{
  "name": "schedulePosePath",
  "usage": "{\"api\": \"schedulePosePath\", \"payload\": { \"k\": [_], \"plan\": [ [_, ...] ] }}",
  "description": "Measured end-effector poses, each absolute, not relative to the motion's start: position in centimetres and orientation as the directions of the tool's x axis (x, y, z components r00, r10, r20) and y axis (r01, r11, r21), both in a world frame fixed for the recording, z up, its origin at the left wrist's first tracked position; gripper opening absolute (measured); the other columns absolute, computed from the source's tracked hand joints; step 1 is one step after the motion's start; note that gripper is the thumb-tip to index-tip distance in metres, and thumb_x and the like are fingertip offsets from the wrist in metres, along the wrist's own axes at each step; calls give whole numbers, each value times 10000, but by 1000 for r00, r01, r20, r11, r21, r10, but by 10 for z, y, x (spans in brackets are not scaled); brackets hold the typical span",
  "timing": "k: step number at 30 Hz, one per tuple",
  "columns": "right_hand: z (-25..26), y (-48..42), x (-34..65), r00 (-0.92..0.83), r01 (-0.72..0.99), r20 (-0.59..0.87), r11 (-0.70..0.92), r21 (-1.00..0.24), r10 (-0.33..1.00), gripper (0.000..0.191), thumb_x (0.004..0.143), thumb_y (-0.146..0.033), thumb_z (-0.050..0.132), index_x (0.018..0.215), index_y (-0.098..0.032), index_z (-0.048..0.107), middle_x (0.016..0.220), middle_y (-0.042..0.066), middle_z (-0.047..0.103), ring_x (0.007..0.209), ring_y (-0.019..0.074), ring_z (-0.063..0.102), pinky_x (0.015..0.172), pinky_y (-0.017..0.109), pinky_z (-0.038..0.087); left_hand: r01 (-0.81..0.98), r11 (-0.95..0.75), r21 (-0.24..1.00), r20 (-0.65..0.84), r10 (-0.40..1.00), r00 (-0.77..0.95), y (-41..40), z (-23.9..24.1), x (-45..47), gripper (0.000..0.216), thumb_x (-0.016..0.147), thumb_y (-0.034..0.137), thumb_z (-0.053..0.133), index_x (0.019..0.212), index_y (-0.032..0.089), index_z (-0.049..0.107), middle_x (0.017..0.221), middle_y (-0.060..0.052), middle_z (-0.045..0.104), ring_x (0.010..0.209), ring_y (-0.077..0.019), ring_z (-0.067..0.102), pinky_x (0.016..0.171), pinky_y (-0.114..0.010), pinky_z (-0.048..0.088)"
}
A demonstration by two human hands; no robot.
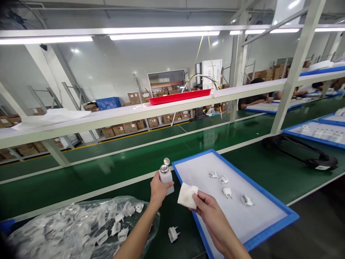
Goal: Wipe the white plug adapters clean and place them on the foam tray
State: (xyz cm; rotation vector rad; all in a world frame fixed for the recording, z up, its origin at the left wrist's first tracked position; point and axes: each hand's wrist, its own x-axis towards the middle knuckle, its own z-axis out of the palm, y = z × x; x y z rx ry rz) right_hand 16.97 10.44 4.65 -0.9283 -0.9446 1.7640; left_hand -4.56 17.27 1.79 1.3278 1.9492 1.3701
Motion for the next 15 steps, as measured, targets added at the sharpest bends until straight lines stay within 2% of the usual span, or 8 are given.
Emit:
{"api": "schedulePosePath", "payload": {
  "k": [4, 7, 9, 10, 11, 12, 13, 15],
  "plan": [
    [42, 104, 168, -267, -268, -169, -242, -933, 949, 558, 763, -668, 773, 1109, -231, 797, 1163, 56, 735, 1147, 304, 616, 932, 331, 542, 417, 115, 902, 109, 873, -476, 174, 18, -50, 500, 623, 83, 863, 1070, 193, 668, 1014, -74, 764, 968, -266, 718, 828, -330, 532],
    [36, 97, 173, -172, -166, -117, -146, -975, 978, 494, 798, -626, 761, 1084, -226, 810, 1130, 71, 732, 1116, 318, 613, 852, 295, 547, 394, 134, 909, 100, 849, -520, 152, 28, -46, 713, 629, 69, 840, 1296, 166, 609, 1318, -171, 673, 1270, -356, 597, 1047, -433, 466],
    [30, 88, 177, -43, 2, 69, 69, -998, 997, 373, 858, -521, 741, 1115, -258, 807, 1166, 79, 716, 1119, 320, 614, 779, 277, 547, 365, 102, 925, 113, 846, -522, 122, 34, -33, 667, 764, 183, 781, 1393, 170, 560, 1465, -185, 576, 1398, -353, 493, 1149, -453, 388],
    [26, 82, 180, -16, 129, 241, 241, -962, 970, 315, 892, -440, 717, 1157, -289, 794, 1186, 79, 710, 1123, 317, 620, 779, 282, 549, 342, 63, 937, 118, 868, -483, 104, 36, -24, 494, 857, 295, 716, 1331, 190, 627, 1409, -154, 634, 1344, -317, 558, 1140, -416, 413],
    [22, 76, 181, -32, 259, 425, 418, -870, 904, 310, 921, -350, 679, 1217, -326, 766, 1200, 76, 708, 1124, 310, 630, 810, 298, 551, 275, 27, 961, 97, 899, -427, 86, 37, -15, 396, 928, 428, 628, 1241, 195, 697, 1321, -144, 700, 1250, -296, 640, 1091, -400, 473],
    [19, 69, 181, -84, 367, 579, 566, -738, 811, 372, 939, -263, 630, 1285, -364, 722, 1203, 70, 712, 1120, 301, 642, 860, 325, 549, 23, 4, 1000, 4, 942, -334, 68, 37, -5, 479, 937, 546, 589, 1198, 171, 731, 1273, -169, 726, 1199, -308, 672, 1063, -420, 503],
    [15, 61, 180, -146, 434, 676, 661, -612, 722, 454, 945, -196, 588, 1345, -394, 670, 1197, 65, 719, 1112, 296, 654, 906, 357, 541, -239, 55, 969, -115, 963, -244, 53, 36, 5, 587, 891, 646, 604, 1186, 158, 746, 1228, -191, 745, 1145, -335, 700, 1010, -463, 540],
    [11, 46, 176, -209, 496, 726, 711, -499, 655, 548, 957, -150, 542, 1431, -423, 570, 1193, 62, 727, 1095, 302, 671, 934, 403, 535, -510, 135, 849, -217, 971, -103, 31, 34, 20, 655, 787, 692, 707, 1118, 132, 786, 1132, -211, 776, 1040, -350, 738, 938, -483, 574]
  ]
}}
